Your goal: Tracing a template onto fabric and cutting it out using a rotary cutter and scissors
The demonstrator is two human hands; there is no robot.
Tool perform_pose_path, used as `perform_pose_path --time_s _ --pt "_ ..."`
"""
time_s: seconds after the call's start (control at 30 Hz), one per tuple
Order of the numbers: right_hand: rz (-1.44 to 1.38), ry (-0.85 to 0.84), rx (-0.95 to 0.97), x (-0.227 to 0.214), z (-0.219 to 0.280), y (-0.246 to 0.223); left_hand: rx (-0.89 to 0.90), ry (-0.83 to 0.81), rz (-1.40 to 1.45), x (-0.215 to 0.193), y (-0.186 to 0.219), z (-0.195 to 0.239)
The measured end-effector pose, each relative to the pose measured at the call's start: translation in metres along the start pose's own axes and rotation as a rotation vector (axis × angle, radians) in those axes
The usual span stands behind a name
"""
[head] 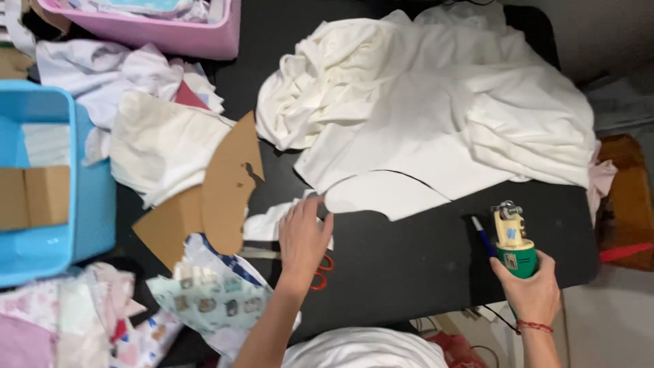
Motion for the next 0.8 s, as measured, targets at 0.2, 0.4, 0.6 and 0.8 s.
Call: perform_pose_path --time_s 0.2,0.4,0.6,0.8 --pt "0.034 0.160 -0.094 0.014 -0.052 0.084 -0.363 0.092 -0.168 0.062 -0.008 -0.030" --pt "0.175 0.228 -0.341 0.026 -0.077 0.101 -0.342 0.077 -0.195 0.054 0.019 0.000" --pt "0.286 0.291 -0.539 0.036 -0.083 0.091 -0.494 -0.018 0.566 0.050 0.005 0.076" --pt "0.248 0.221 -0.559 0.047 -0.088 0.096 -0.677 0.020 0.453 0.043 -0.072 0.169"
Point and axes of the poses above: each hand's wrist, its own z-axis away from the middle knuckle, its own x-axis out of the palm, y = z × x, the point moved 8 cm from there along -z, towards the middle knuckle, and after that the axes turned 14 degrees about -x, right-handed, at the moved point
